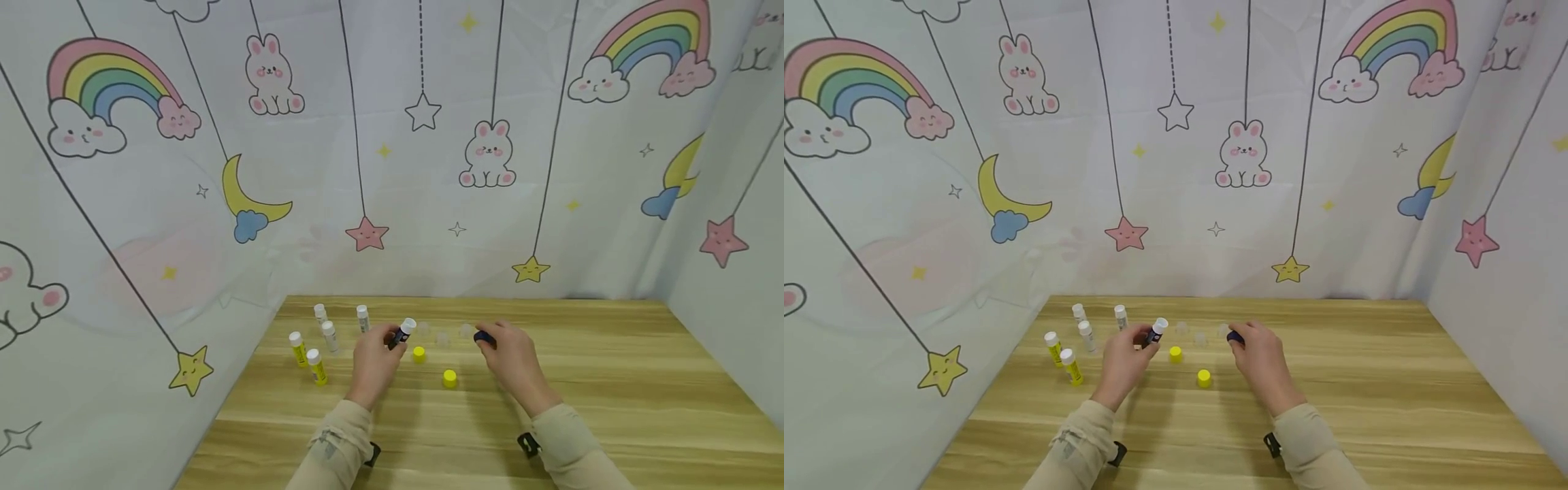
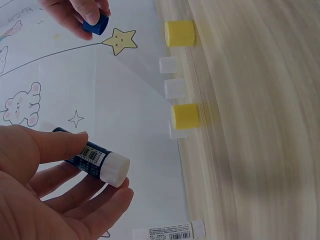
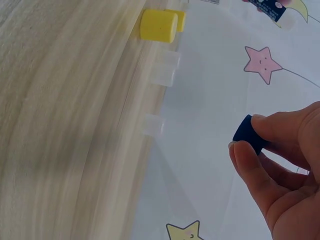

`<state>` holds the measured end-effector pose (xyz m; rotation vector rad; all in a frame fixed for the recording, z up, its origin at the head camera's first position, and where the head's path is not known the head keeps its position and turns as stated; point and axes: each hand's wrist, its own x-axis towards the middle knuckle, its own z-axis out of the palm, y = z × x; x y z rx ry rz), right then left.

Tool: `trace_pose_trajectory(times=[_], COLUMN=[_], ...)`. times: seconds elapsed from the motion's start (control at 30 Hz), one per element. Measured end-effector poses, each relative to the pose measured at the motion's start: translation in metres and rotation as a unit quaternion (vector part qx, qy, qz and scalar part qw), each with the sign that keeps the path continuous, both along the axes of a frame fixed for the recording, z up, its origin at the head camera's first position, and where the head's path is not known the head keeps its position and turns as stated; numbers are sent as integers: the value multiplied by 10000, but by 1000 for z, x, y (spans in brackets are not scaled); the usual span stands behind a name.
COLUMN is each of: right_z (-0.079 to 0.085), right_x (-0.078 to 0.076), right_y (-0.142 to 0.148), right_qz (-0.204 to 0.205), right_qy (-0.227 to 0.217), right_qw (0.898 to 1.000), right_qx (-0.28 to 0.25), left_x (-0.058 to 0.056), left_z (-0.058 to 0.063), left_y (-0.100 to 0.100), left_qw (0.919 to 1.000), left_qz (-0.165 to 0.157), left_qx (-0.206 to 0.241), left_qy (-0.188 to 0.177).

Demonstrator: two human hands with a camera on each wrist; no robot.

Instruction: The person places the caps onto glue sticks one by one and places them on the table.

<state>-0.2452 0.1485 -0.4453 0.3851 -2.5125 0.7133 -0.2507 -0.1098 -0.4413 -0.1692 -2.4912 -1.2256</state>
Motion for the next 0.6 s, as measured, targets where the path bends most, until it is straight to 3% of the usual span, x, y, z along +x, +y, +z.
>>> trace_pose_trajectory(times=[0.23,0.6], right_z=[0,6], right_x=[2,2], right_y=[3,1], right_qz=[12,-10], right_qy=[1,57], right_qw=[9998,9993], right_qx=[-207,-358], left_x=[-1,2], left_z=[-2,-2], left_y=[8,16], left_qw=[9989,9971], left_qz=[-29,-111], left_qx=[-362,-537], left_qy=[303,526])
